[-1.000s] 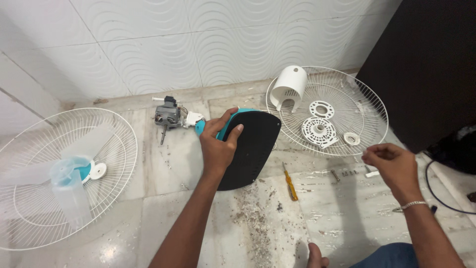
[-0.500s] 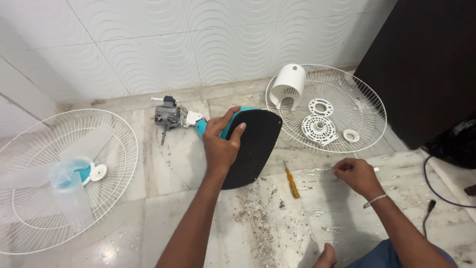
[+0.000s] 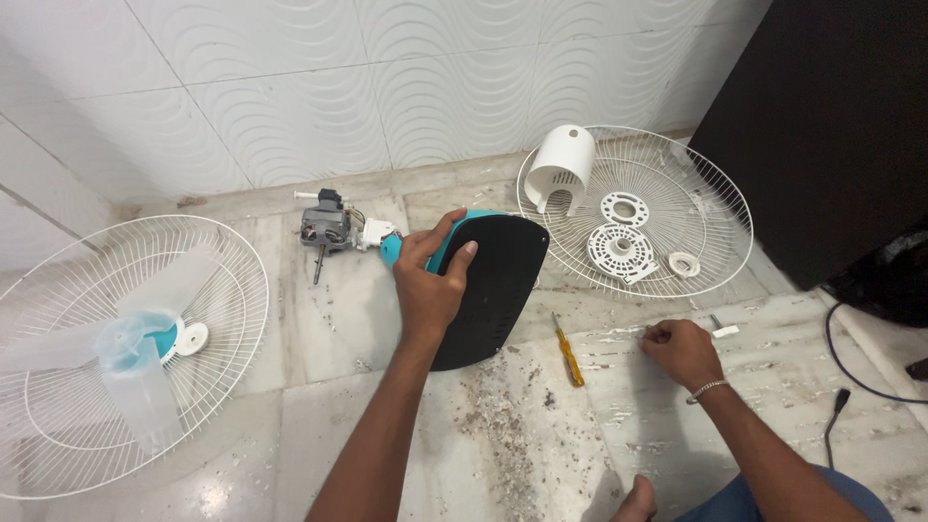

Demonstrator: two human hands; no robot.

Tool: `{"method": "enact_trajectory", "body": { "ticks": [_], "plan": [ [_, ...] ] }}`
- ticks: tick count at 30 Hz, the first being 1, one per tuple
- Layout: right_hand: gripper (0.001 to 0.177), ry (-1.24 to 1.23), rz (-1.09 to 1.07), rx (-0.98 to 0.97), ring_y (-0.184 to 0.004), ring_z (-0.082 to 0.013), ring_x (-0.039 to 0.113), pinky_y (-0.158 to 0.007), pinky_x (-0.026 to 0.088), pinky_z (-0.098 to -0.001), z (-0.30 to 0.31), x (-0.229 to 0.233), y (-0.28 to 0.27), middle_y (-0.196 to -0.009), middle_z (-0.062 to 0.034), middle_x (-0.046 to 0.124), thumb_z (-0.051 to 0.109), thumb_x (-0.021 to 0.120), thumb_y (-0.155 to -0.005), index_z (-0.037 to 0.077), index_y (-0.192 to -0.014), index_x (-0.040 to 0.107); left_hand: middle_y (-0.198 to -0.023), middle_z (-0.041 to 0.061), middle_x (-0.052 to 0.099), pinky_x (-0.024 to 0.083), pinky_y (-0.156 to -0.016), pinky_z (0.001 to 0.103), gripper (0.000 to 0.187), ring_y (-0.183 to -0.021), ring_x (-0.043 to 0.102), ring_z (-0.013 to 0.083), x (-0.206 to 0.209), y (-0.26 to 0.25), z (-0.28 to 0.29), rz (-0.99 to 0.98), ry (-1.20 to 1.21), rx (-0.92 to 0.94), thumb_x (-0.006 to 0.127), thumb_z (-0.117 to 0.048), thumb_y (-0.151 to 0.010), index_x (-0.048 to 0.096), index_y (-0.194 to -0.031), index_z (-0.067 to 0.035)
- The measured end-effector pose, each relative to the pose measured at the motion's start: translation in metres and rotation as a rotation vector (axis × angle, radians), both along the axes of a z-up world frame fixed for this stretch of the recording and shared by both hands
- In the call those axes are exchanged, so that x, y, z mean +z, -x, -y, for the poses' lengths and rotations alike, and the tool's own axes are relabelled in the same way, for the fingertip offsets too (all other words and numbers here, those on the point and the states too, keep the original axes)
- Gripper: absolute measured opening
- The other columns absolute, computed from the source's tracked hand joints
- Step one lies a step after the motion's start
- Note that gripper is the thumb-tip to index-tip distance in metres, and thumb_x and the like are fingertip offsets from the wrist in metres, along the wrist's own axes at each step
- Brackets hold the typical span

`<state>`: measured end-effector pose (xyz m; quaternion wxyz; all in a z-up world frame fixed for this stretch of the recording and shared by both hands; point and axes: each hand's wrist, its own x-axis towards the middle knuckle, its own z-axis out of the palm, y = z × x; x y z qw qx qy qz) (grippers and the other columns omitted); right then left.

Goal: The person assembles a disassembled electric fan by securing the base with a screwdriver. They tighten screws on the black base plate while other fan components lie nearby on the floor.

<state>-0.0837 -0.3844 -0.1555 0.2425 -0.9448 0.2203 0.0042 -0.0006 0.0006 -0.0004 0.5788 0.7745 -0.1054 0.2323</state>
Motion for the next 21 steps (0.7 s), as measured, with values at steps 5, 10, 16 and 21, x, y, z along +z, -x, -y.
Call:
{"method": "enact_trajectory", "body": {
  "ticks": [5, 10, 16, 21],
  "plan": [
    [0.031, 0.026, -0.048, -0.020, -0.082, -0.0280, 0.078, -0.081, 0.060, -0.0398, 0.0020, 0.0006, -0.0005, -0.088, -0.0157, 0.080, 0.028, 0.084, -0.079, 0.004, -0.098, 0.082, -0.101, 0.009, 0.069, 0.054, -0.093, 0.035, 0.046, -0.100, 0.067, 0.0225, 0.0005, 0.0000, 0.0005, 0.008, 0.003, -0.006, 0.083, -0.013, -0.083, 0.074, -0.127, -0.023],
    [0.030, 0.003, -0.053, -0.031, -0.081, -0.0277, 0.078, -0.080, 0.060, -0.0397, 0.0040, -0.0005, 0.0009, -0.086, -0.0154, 0.080, 0.028, 0.085, -0.078, 0.004, -0.095, 0.082, -0.100, 0.009, 0.069, 0.054, -0.093, 0.035, 0.046, -0.099, 0.067, 0.0223, 0.0019, -0.0005, 0.0014, -0.002, 0.001, -0.006, 0.083, -0.012, -0.083, 0.075, -0.127, -0.023],
    [0.030, -0.003, -0.054, -0.005, -0.080, -0.0260, 0.078, -0.079, 0.060, -0.0387, 0.0075, -0.0024, 0.0002, -0.086, -0.0143, 0.081, 0.028, 0.086, -0.076, 0.004, -0.095, 0.083, -0.100, 0.009, 0.070, 0.055, -0.092, 0.035, 0.046, -0.098, 0.068, 0.0223, 0.0017, 0.0000, 0.0016, -0.005, 0.004, -0.002, 0.083, -0.013, -0.083, 0.075, -0.126, -0.023],
    [0.030, -0.026, -0.060, -0.005, -0.083, -0.0244, 0.078, -0.082, 0.060, -0.0375, 0.0100, -0.0011, 0.0000, -0.090, -0.0135, 0.082, 0.028, 0.086, -0.076, 0.006, -0.097, 0.083, -0.101, 0.009, 0.069, 0.055, -0.093, 0.035, 0.046, -0.098, 0.068, 0.0220, 0.0013, 0.0001, 0.0012, 0.007, 0.000, 0.001, 0.083, -0.014, -0.083, 0.074, -0.127, -0.023]
  ]
}}
